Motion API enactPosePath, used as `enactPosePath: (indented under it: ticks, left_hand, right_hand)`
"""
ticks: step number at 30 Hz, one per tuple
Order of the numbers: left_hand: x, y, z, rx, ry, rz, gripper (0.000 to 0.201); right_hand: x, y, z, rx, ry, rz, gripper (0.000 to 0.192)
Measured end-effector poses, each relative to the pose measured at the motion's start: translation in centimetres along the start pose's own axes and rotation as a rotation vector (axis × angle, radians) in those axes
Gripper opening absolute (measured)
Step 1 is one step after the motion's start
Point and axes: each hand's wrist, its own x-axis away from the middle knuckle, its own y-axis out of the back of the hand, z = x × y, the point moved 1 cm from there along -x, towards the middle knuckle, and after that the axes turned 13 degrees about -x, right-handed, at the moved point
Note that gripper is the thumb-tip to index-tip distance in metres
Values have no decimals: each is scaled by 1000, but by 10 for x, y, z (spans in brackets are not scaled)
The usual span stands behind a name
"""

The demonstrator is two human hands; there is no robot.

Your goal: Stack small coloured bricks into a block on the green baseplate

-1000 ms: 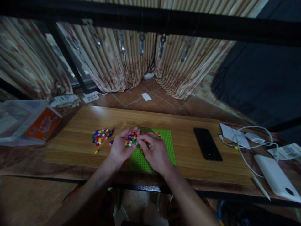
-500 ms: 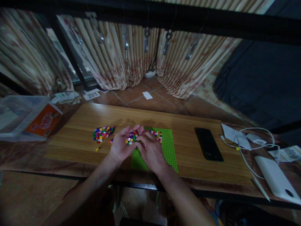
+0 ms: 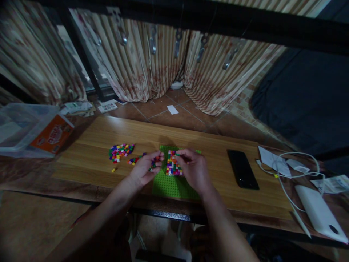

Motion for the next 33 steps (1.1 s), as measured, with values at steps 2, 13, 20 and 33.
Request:
enactPosePath:
  ticks: [2, 13, 20, 33]
  left_hand:
    - [1, 0, 1, -83, -31, 1, 8]
    - [1, -3, 11, -396, -153, -86, 14]
    - [2, -5, 10, -448, -173, -106, 16]
    - [-8, -6, 14, -639, -382, -215, 7]
  right_hand:
    - [-1, 0, 3, 71, 51, 51, 14]
    - [2, -18, 0, 366, 221, 231, 28]
    - [2, -20, -4, 425, 229, 209, 41]
    - [2, -16, 0, 352, 156, 184, 34]
